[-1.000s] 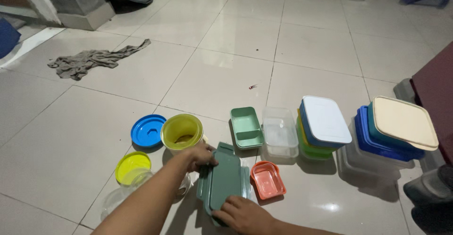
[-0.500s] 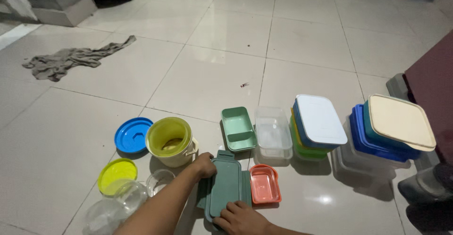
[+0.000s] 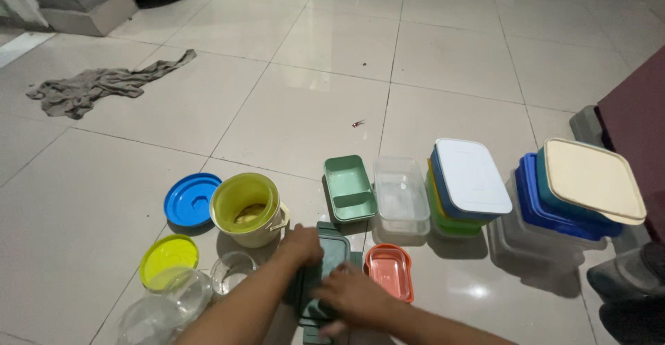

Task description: The person opens and closes several plastic containers and food storage boxes on the floor, separating lids from bases and stacking them. They handle multiple containers of different colors and sizes, placing lids and bases in separate piles.

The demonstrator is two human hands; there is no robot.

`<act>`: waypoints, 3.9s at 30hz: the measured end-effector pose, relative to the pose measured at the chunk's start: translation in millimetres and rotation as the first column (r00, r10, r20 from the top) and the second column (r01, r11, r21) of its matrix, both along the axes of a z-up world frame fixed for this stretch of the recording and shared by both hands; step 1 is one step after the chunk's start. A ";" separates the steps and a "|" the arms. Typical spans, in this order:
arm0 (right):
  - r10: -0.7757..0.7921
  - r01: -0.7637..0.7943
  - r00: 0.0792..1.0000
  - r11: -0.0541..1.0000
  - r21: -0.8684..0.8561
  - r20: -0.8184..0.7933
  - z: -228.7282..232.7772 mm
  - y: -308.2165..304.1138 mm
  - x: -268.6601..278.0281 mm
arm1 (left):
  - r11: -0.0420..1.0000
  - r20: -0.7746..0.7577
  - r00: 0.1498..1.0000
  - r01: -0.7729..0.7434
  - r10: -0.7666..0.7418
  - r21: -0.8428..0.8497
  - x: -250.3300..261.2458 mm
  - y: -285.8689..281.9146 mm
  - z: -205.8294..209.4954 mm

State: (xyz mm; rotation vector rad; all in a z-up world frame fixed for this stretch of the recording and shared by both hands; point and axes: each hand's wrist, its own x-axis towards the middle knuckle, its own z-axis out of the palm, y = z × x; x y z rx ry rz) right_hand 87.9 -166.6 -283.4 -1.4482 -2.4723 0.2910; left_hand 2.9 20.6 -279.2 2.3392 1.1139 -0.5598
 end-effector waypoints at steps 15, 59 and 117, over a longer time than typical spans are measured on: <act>-0.532 0.652 0.757 0.581 0.487 -0.379 202.7 12.5 68.2 | 0.979 0.974 0.226 -0.191 -0.021 0.066 51.8 -48.3 225.8; -0.746 0.760 0.650 0.636 -0.136 0.144 65.4 -5.4 132.4 | 0.885 0.562 0.692 -0.422 0.454 -0.195 163.6 -28.1 -17.5; -0.351 0.509 0.859 0.666 0.546 -0.373 384.5 19.3 85.6 | 0.465 0.573 0.539 0.338 0.618 -0.819 7.4 -17.1 292.9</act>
